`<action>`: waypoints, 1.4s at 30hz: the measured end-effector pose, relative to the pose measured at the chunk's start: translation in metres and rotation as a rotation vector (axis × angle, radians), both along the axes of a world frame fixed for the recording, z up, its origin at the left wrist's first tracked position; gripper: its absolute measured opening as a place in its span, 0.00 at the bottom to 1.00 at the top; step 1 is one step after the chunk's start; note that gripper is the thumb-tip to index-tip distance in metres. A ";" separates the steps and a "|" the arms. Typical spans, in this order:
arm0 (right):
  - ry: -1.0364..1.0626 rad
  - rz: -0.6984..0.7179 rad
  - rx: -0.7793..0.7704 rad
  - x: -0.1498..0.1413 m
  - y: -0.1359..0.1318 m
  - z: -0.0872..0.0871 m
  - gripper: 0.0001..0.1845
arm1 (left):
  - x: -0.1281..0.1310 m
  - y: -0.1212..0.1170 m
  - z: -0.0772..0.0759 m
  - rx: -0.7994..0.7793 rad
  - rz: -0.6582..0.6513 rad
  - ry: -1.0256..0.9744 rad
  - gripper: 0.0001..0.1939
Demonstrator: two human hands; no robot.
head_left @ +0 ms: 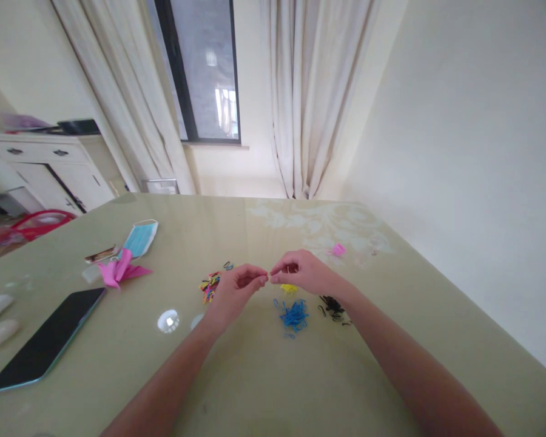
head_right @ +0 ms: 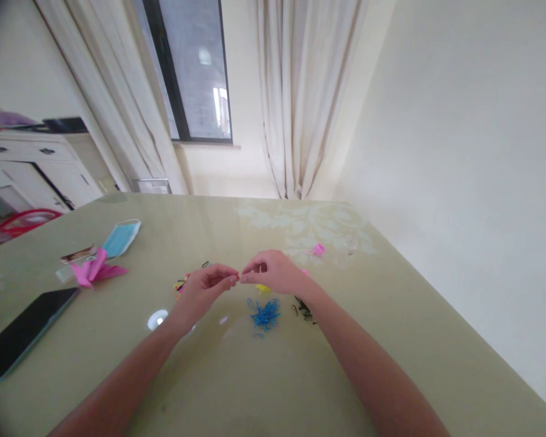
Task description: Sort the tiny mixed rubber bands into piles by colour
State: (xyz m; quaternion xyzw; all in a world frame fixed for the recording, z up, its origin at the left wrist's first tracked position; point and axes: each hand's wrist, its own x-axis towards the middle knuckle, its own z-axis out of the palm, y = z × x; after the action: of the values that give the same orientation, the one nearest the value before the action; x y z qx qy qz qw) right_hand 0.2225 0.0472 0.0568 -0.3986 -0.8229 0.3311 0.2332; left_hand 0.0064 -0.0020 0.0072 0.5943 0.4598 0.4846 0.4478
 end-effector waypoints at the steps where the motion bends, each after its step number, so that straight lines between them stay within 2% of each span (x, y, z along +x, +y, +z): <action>1: 0.017 -0.005 -0.011 -0.003 -0.003 0.001 0.13 | 0.000 -0.001 0.002 -0.002 -0.011 -0.009 0.14; 8: -0.002 -0.034 0.037 -0.007 -0.008 0.005 0.11 | 0.003 -0.004 0.004 -0.002 -0.023 0.003 0.16; 12: 0.047 -0.051 0.023 -0.001 -0.012 0.021 0.11 | -0.002 -0.002 0.004 0.002 -0.003 0.093 0.19; 15: 0.233 -0.047 -0.120 0.008 -0.022 0.043 0.14 | -0.016 0.005 0.000 0.073 0.176 0.335 0.21; 18: 0.375 -0.048 -0.214 0.019 -0.032 0.065 0.16 | -0.031 0.011 -0.010 0.203 0.326 0.755 0.18; 20: 0.403 -0.054 -0.206 0.025 -0.036 0.072 0.16 | -0.036 0.012 -0.018 0.193 0.328 0.964 0.17; 22: 0.408 -0.057 -0.184 0.029 -0.037 0.075 0.16 | -0.038 0.013 -0.025 0.164 0.298 1.075 0.18; 27: 0.425 -0.071 -0.159 0.030 -0.037 0.075 0.16 | -0.040 0.018 -0.030 0.185 0.273 1.128 0.16; 31: 0.384 -0.093 -0.115 0.033 -0.020 0.063 0.15 | -0.043 0.021 -0.030 0.208 0.260 1.113 0.15; 35: 0.061 -0.286 0.071 0.041 0.018 0.025 0.08 | -0.045 0.020 -0.030 0.241 0.274 1.096 0.15; 39: -0.194 -0.418 0.065 0.049 0.045 -0.015 0.06 | -0.045 0.021 -0.030 0.264 0.275 1.002 0.14; 42: -0.268 -0.466 0.063 0.052 0.049 -0.026 0.08 | -0.044 0.021 -0.029 0.262 0.289 0.898 0.14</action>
State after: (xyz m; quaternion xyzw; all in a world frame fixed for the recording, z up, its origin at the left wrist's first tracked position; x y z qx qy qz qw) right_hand 0.2741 0.0961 0.0305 -0.6099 -0.7424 0.1871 0.2045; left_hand -0.0381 0.0193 -0.0217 0.7260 0.6205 0.2913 0.0552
